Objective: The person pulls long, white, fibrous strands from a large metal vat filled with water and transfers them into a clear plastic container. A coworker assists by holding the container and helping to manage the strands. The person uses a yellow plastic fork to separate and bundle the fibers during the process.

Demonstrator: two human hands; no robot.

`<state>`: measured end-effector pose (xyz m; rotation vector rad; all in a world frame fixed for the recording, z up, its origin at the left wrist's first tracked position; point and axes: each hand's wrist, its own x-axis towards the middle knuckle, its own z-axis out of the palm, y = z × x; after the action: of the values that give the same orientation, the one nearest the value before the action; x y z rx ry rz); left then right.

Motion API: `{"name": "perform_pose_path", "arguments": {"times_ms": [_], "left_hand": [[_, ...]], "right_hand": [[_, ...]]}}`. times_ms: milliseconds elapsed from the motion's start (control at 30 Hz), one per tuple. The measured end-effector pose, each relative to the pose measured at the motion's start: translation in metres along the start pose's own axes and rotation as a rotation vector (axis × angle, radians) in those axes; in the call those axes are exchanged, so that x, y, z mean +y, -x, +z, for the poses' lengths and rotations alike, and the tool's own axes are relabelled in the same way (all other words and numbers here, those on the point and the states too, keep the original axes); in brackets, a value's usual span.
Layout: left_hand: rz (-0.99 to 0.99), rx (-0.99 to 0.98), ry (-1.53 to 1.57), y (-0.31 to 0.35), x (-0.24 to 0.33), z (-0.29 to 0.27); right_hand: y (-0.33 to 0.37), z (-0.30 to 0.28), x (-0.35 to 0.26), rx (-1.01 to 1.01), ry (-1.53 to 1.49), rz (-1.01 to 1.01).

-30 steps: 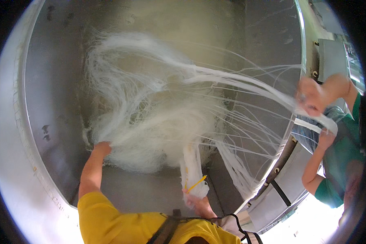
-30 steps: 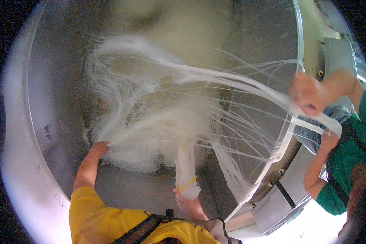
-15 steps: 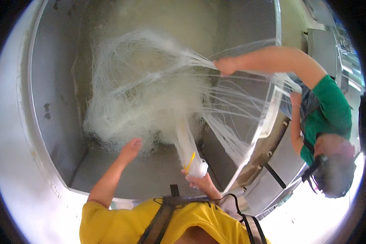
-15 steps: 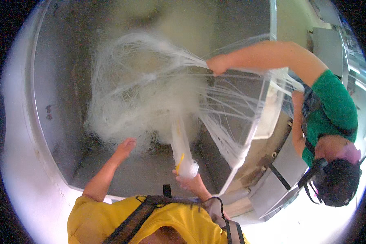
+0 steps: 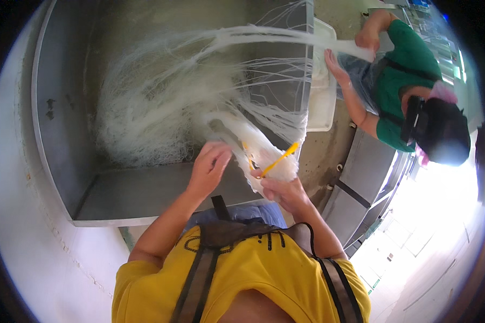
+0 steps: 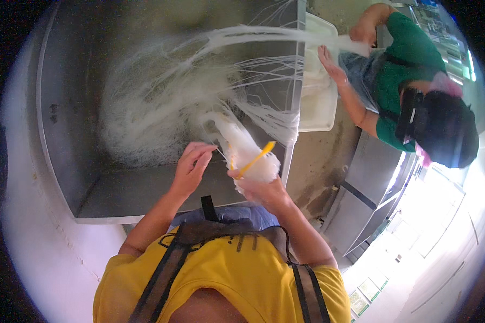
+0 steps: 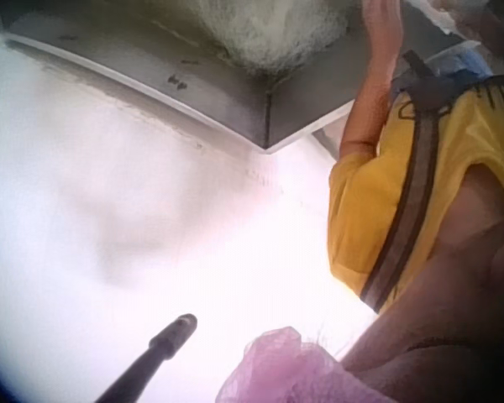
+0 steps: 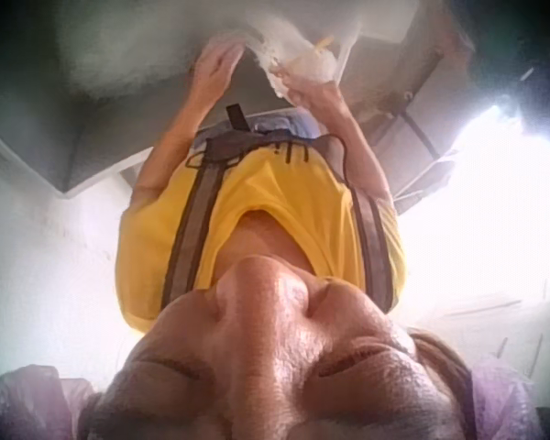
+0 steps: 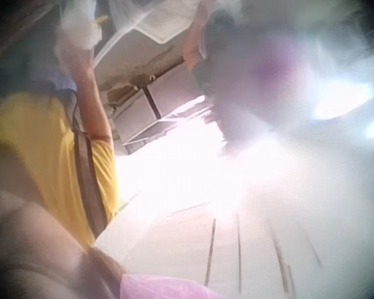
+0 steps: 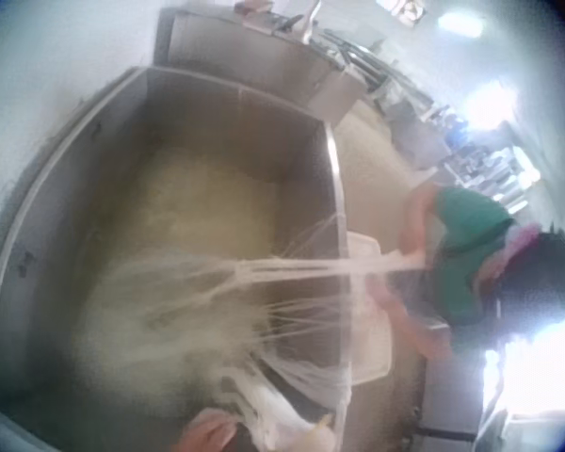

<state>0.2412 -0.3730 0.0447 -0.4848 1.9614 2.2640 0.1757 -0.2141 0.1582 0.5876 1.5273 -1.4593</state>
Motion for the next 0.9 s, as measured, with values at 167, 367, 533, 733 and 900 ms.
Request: {"name": "perform_pose_path", "arguments": {"times_ms": [167,367,533,733,900], "left_hand": [[0.189,-0.087,-0.28,-0.006,0.058,0.023],[0.008,0.107,-0.26,0.03,0.062,-0.009],[-0.013,0.758,-0.055,0.117,0.059,-0.107],[0.016,1.285,0.57,0.279,-0.004,-0.21],[0.255,1.718,0.959,0.39,-0.071,-0.277]], "right_hand": [[-0.004,0.005,0.015,-0.08,0.119,-0.029],[-0.008,0.0,0.044,-0.163,0.012,-0.071],[-0.013,-0.029,0.068,-0.132,0.097,-0.067],[0.012,-0.058,0.061,-0.07,0.063,-0.157],[0.048,-0.073,0.023,0.004,0.11,-0.272]]}}
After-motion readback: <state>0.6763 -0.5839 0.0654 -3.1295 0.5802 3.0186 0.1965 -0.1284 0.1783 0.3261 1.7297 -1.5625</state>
